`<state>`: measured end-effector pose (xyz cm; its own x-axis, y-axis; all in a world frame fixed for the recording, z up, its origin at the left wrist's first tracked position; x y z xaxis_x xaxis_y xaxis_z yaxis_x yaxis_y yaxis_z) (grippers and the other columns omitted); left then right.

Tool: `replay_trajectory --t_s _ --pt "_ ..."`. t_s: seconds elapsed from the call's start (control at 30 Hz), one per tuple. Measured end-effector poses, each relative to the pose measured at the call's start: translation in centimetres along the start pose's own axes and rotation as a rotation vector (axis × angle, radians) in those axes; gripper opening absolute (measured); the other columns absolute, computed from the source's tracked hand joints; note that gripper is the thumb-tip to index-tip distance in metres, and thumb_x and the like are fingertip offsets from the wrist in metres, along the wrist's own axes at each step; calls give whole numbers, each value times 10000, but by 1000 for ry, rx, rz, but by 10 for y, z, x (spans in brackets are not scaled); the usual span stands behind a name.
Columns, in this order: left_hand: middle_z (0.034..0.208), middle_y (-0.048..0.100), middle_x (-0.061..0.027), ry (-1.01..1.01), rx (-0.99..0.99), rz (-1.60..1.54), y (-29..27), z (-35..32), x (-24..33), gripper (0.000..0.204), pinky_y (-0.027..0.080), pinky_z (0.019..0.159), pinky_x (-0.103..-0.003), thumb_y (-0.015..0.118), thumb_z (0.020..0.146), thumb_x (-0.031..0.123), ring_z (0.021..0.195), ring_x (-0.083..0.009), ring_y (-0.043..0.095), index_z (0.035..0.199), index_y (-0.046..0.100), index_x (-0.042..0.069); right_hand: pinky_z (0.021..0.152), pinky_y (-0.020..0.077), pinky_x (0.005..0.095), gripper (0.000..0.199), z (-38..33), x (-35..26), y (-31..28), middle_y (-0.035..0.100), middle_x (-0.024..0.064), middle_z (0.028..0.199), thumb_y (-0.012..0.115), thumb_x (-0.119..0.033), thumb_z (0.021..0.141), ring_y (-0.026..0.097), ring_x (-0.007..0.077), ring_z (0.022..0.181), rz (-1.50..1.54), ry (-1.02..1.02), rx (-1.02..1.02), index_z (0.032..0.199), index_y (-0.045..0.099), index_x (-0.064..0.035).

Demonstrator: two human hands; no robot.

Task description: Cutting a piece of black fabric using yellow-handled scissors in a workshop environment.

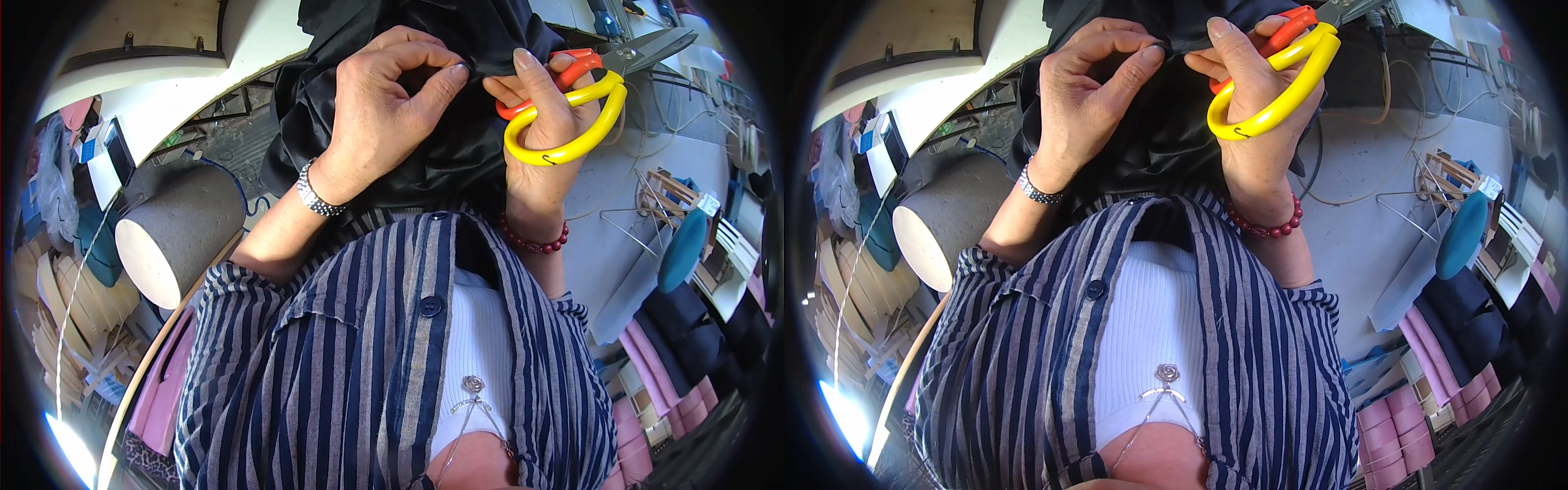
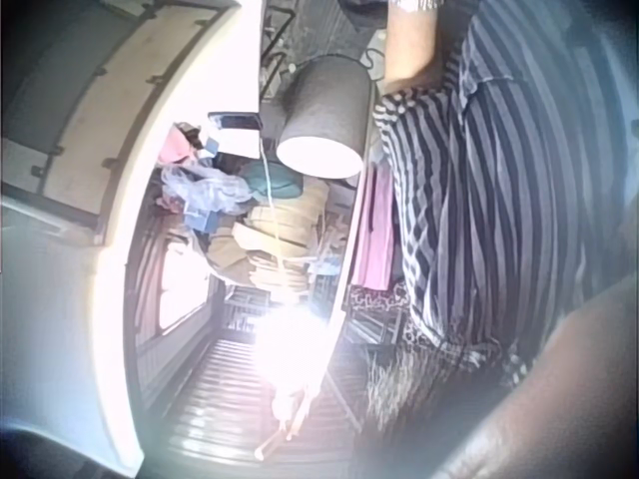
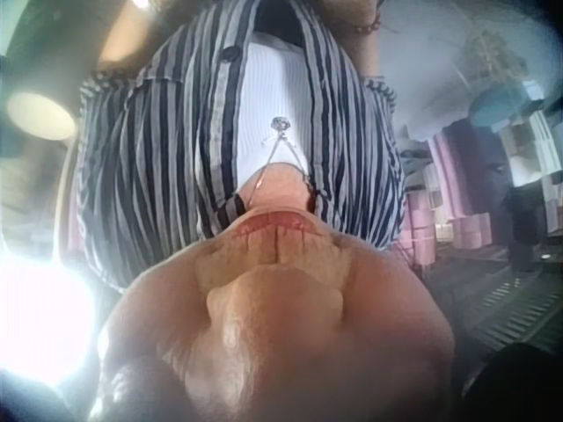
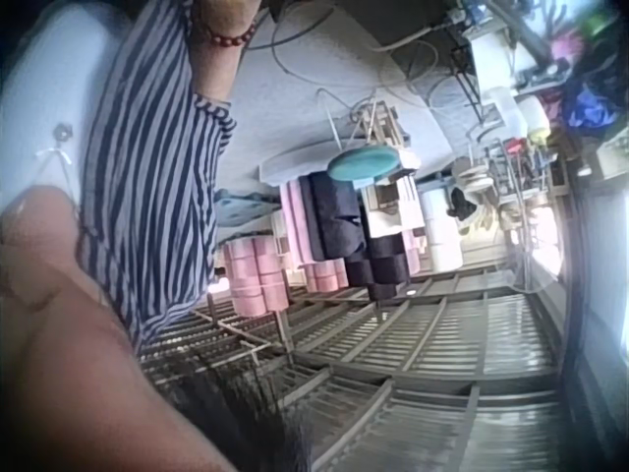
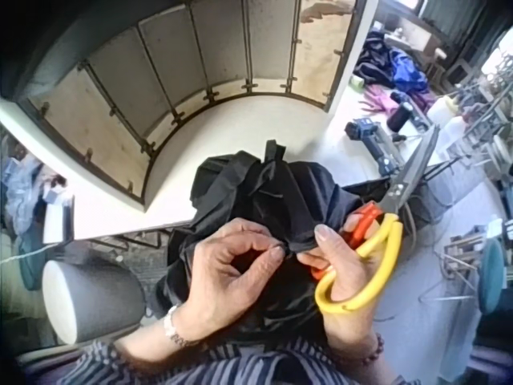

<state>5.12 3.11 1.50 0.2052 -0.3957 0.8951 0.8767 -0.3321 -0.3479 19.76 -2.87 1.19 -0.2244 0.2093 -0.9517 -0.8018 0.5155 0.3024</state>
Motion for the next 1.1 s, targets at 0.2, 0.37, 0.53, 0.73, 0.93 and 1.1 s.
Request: replay_trajectory --t_s 0.2,0.37,0.53,0.73,0.93,1.1 --pt "878 629 -31 -139 -47 -189 -1 1 -6 136 459 750 -198 631 850 126 808 -90 589 908 640 3 623 570 300 238 -2 -3 2 589 107 790 656 -110 817 671 216 724 10 52 60 944 479 -15" --pt "878 627 -19 -195 -67 -239 0 2 -8 138 455 755 -194 624 857 131 808 -87 587 925 638 12 567 558 253 281 -5 -1 4 609 99 784 701 -105 783 671 198 711 -15 117 43 944 488 -20" --pt "873 627 -17 -144 -69 -209 1 1 -9 146 458 750 -198 621 862 146 806 -89 589 927 636 17 560 541 234 353 -7 -1 8 613 120 785 741 -152 753 673 202 716 -145 103 0 961 489 -19" --pt "852 627 -15 -215 -79 -256 0 1 -6 157 454 739 -192 630 857 164 785 -82 583 925 635 23 531 516 216 382 -8 -1 10 615 118 762 757 -168 737 663 181 663 -196 88 -2 968 488 -25" --pt "841 624 -13 -277 -103 -261 0 1 -7 151 449 742 -187 644 845 156 780 -80 580 915 641 22 479 467 181 373 -8 0 10 601 92 712 763 -164 732 618 136 549 -226 85 -2 954 493 -35" --pt "837 624 -14 -235 -82 -239 -1 1 -8 142 452 740 -188 653 837 149 778 -83 583 901 657 22 464 450 168 358 -8 -1 11 593 76 694 764 -161 731 602 119 525 -229 89 -9 935 496 -40"
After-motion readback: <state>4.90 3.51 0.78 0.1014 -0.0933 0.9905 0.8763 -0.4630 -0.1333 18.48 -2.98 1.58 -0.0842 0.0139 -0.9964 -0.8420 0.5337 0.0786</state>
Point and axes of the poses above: each hand's wrist, its own z-axis towards the middle knuckle, its own y-axis out of the palm, x = y × z, the point moved 2 cm from there along z, towards the middle knuckle
